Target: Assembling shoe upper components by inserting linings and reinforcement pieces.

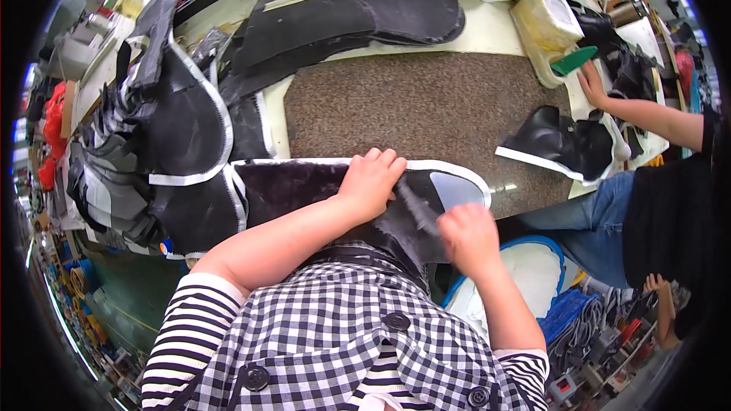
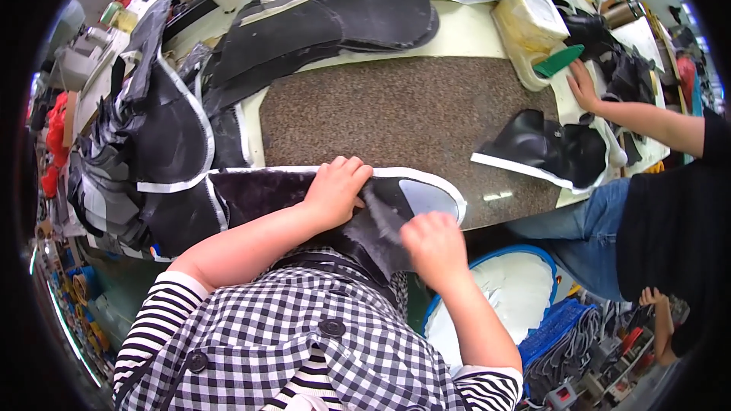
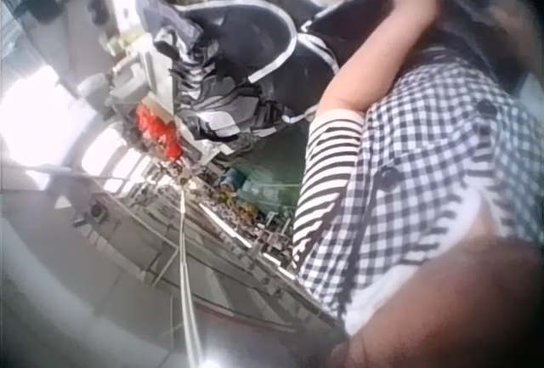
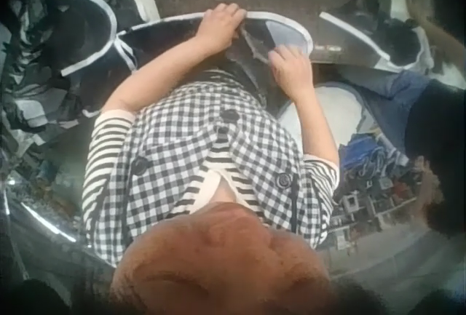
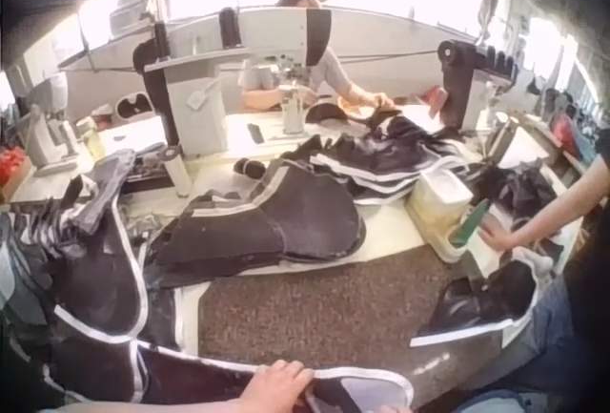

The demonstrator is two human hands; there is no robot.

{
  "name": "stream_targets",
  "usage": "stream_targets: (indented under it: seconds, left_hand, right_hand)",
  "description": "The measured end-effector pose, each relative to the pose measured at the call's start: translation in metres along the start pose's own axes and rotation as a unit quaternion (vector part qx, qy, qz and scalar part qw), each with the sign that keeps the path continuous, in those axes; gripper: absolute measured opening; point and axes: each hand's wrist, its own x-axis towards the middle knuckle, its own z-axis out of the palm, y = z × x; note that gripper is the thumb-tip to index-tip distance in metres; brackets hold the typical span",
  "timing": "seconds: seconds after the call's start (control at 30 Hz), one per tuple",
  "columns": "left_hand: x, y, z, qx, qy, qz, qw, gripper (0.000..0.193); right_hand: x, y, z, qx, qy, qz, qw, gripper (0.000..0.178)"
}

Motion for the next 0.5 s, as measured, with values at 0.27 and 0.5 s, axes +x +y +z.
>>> stream_targets:
  seconds: [0.27, 0.5]
  left_hand:
    - [0.005, -0.005, 0.001, -0.064, 0.036, 0.032, 0.997, 0.047]
    - [0.004, -0.008, 0.017, -0.029, 0.108, 0.065, 0.992, 0.029]
  right_hand:
    - [-0.064, 0.030, 0.101, 0.320, 0.265, 0.416, 0.809, 0.032]
    - [-0.057, 0.022, 0.092, 0.284, 0.262, 0.405, 0.829, 0.027]
